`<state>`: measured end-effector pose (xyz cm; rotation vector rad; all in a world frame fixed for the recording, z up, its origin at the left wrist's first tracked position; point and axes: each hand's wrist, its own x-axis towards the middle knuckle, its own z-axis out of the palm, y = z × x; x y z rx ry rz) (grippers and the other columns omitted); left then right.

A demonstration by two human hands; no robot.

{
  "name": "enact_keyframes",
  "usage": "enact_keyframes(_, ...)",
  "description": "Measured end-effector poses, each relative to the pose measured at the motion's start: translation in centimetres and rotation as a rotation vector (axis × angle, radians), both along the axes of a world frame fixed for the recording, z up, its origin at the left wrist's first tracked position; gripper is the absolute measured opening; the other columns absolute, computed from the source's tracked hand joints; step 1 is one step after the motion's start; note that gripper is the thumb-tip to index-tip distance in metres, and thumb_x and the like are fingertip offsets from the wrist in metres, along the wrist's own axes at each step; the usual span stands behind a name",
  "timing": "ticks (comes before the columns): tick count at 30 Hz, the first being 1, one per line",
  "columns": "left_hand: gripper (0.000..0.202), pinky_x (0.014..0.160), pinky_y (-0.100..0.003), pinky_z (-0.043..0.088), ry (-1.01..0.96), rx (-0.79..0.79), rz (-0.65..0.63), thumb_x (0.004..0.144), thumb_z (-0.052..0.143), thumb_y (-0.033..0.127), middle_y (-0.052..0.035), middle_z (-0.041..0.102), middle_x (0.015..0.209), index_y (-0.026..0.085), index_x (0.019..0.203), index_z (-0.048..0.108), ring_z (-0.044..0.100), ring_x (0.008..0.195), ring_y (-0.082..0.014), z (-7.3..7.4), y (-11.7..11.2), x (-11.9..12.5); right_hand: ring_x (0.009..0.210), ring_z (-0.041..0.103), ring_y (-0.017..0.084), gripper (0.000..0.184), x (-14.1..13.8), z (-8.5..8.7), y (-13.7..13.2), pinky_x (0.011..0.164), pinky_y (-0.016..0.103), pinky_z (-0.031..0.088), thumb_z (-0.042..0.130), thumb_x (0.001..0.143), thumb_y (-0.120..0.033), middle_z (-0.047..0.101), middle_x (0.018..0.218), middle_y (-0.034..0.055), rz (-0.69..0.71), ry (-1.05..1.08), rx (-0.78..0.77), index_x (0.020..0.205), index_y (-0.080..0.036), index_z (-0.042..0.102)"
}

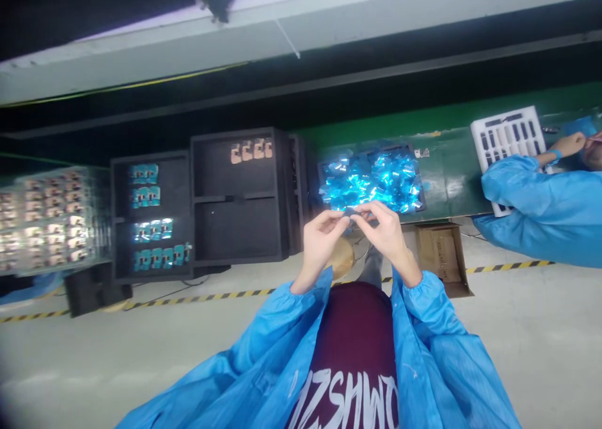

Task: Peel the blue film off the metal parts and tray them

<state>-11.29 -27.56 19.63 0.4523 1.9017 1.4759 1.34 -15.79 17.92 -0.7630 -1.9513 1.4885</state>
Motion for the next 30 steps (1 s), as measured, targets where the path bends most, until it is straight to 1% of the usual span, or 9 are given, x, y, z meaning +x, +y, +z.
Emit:
enact_keyframes(2,0.034,0.076,-0.031,0.061,0.019,0.000,0.006,0.083,0.089,0.049,-0.0049,0.077,0.087,0.018,0.089,0.077,0.073,0.079,-0.0193,0.3,-0.7,-0.6,0.081,0.074,0.018,0.027,-0.9,0.1,-0.9,0.076,0.032,0.065,0.071,0.107,-0.049,0.079,0.098,0.0040,-0.004,0.012,-0.019,0.102,-0.024,0.079)
enact_keyframes(4,0.033,0.073,-0.030,0.060,0.023,0.005,0.016,0.084,0.088,0.049,-0.0038,0.076,0.083,0.018,0.087,0.076,0.072,0.076,-0.0182,0.6,-1.6,-1.4,0.079,0.073,0.018,0.028,-1.8,0.4,-1.9,0.076,0.032,0.064,0.064,0.111,-0.045,0.079,0.096,0.0035,0.005,0.006,-0.011,0.100,-0.024,0.079)
enact_keyframes(6,0.032,0.072,-0.029,0.059,0.019,0.013,0.027,0.086,0.087,0.048,-0.0032,0.075,0.080,0.018,0.087,0.076,0.071,0.075,-0.0178,0.8,-2.6,-2.2,0.086,0.075,0.020,0.028,-2.9,0.7,-3.0,0.081,0.034,0.064,0.059,0.113,-0.041,0.079,0.099,0.0046,0.003,-0.009,0.053,0.103,-0.025,0.079)
enact_keyframes(10,0.033,0.080,-0.032,0.061,-0.021,0.035,0.051,0.086,0.087,0.048,-0.0053,0.078,0.088,0.017,0.095,0.078,0.075,0.082,-0.0196,1.0,-4.9,-4.3,0.106,0.074,0.026,0.019,-5.2,1.2,-5.6,0.094,0.042,0.064,0.066,0.110,-0.036,0.078,0.112,0.0088,-0.079,-0.026,0.332,0.118,-0.029,0.082)
enact_keyframes(16,0.039,0.103,-0.041,0.061,-0.233,0.118,0.043,0.080,0.094,0.047,-0.0105,0.085,0.109,0.018,0.106,0.086,0.080,0.105,-0.0275,2.2,-9.3,-8.1,0.098,0.075,0.024,0.022,-8.6,1.8,-9.8,0.086,0.039,0.064,0.072,0.106,-0.022,0.080,0.109,0.0080,-0.183,-0.038,0.712,0.124,-0.030,0.082)
enact_keyframes(19,0.041,0.101,-0.040,0.061,-0.399,0.151,0.032,0.078,0.096,0.046,-0.0113,0.086,0.115,0.020,0.108,0.088,0.079,0.108,-0.0285,2.7,-11.4,-10.1,0.095,0.076,0.022,0.023,-10.0,2.2,-11.6,0.085,0.036,0.065,0.073,0.105,-0.017,0.081,0.105,0.0069,-0.193,-0.049,0.866,0.122,-0.029,0.081)
enact_keyframes(23,0.043,0.089,-0.035,0.063,-0.609,0.215,0.031,0.078,0.098,0.043,-0.0114,0.085,0.120,0.019,0.111,0.088,0.078,0.103,-0.0260,2.6,-13.7,-12.9,0.101,0.077,0.023,0.025,-11.3,2.4,-13.1,0.094,0.037,0.066,0.067,0.107,-0.015,0.082,0.111,0.0077,-0.044,-0.102,0.990,0.126,-0.027,0.079)
enact_keyframes(27,0.039,0.091,-0.035,0.065,-0.745,0.272,0.056,0.081,0.097,0.038,-0.0112,0.084,0.120,0.017,0.111,0.086,0.078,0.103,-0.0240,1.8,-15.5,-15.8,0.112,0.077,0.023,0.030,-12.2,2.2,-13.7,0.099,0.037,0.066,0.058,0.110,-0.011,0.083,0.119,0.0085,0.194,-0.093,1.068,0.130,-0.025,0.076)
enact_keyframes(30,0.036,0.093,-0.035,0.066,-0.751,0.276,0.120,0.082,0.095,0.034,-0.0119,0.084,0.118,0.016,0.111,0.084,0.079,0.101,-0.0228,0.5,-16.0,-18.3,0.112,0.078,0.022,0.030,-13.0,1.7,-14.5,0.097,0.037,0.067,0.054,0.111,-0.011,0.083,0.118,0.0088,0.248,-0.056,1.023,0.128,-0.024,0.076)
